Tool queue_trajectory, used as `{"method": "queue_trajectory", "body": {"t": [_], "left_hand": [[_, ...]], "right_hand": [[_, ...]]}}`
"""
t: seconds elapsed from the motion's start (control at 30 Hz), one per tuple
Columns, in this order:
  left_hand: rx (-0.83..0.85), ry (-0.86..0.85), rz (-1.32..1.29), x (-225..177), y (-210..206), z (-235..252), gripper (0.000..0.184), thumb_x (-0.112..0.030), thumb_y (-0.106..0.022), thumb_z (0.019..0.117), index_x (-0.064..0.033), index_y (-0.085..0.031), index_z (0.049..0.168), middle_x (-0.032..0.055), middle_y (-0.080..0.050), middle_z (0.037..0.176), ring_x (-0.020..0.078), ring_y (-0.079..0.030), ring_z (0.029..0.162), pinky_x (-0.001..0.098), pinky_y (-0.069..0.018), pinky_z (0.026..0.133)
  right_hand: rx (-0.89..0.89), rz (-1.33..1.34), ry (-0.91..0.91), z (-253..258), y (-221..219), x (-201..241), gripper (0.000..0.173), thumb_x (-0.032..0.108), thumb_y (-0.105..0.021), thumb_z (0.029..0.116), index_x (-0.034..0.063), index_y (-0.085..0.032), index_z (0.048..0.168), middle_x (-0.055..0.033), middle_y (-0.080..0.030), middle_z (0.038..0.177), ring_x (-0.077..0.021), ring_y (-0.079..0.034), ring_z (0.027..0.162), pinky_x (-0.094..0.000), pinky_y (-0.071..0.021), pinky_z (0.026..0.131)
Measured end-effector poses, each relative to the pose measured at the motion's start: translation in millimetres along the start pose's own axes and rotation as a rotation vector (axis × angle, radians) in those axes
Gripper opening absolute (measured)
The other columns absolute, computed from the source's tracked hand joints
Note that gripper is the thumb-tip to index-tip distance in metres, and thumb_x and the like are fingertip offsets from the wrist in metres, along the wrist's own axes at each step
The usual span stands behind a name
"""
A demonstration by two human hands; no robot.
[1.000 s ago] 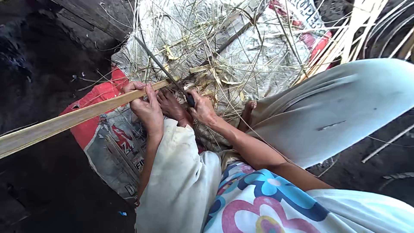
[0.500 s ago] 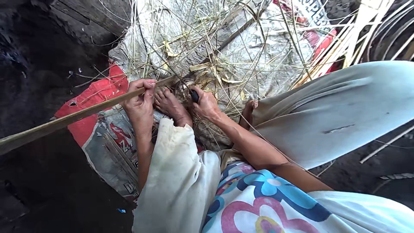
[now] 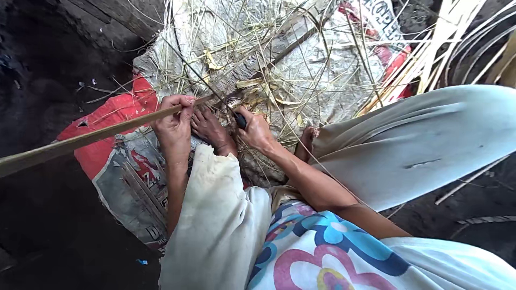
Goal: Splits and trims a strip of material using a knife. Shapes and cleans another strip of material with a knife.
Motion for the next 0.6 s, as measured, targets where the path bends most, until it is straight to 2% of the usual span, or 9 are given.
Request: {"method": "queue_trajectory", "body": {"t": [0.13,0.3,0.43,0.6], "left_hand": [[-0.016,-0.007,-0.01,1,3,-1,0.005,0.001,-0.064,0.0974,0.0019,-0.062,0.102,0.0029,-0.071,0.1,0.0094,-0.07,0.097,0.0304,-0.0602,0.087],[-0.021,-0.002,0.029,0,1,-1,0.006,0.0,-0.064,0.0976,0.0032,-0.063,0.102,0.0037,-0.071,0.101,0.0085,-0.07,0.096,0.0291,-0.0599,0.087],[-0.016,-0.003,0.011,-1,1,-1,0.005,0.0,-0.064,0.0976,0.0026,-0.063,0.102,0.0041,-0.071,0.1,0.0102,-0.07,0.097,0.0315,-0.0602,0.088],[-0.014,0.007,0.044,-1,-1,1,0.007,-0.002,-0.065,0.0978,0.0039,-0.062,0.101,0.0054,-0.071,0.1,0.0094,-0.07,0.095,0.0291,-0.0595,0.086]], "right_hand": [[0.032,0.012,-0.088,8,-5,-18,0.045,0.016,-0.065,0.0917,0.013,-0.06,0.136,-0.0211,-0.072,0.099,-0.0425,-0.07,0.09,-0.0643,-0.0527,0.076],[0.006,0.018,0.006,-2,-2,0,0.048,0.011,-0.068,0.0882,0.0142,-0.062,0.136,-0.0203,-0.073,0.095,-0.0424,-0.071,0.085,-0.0645,-0.0524,0.072],[0.04,0.025,-0.089,6,-4,-19,0.044,0.013,-0.066,0.0914,0.0115,-0.061,0.135,-0.0224,-0.071,0.101,-0.0429,-0.07,0.092,-0.0649,-0.0525,0.077],[-0.002,0.004,0.014,-5,3,3,0.049,0.012,-0.067,0.0888,0.0133,-0.062,0.138,-0.0209,-0.073,0.096,-0.0426,-0.071,0.086,-0.0646,-0.0526,0.074]]}}
Point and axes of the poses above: each hand's wrist, its own z-axis towards the middle knuckle, its own y-axis out of the back of the hand, x = y × z, the point moved 6 cm from there along z, towards the middle knuckle
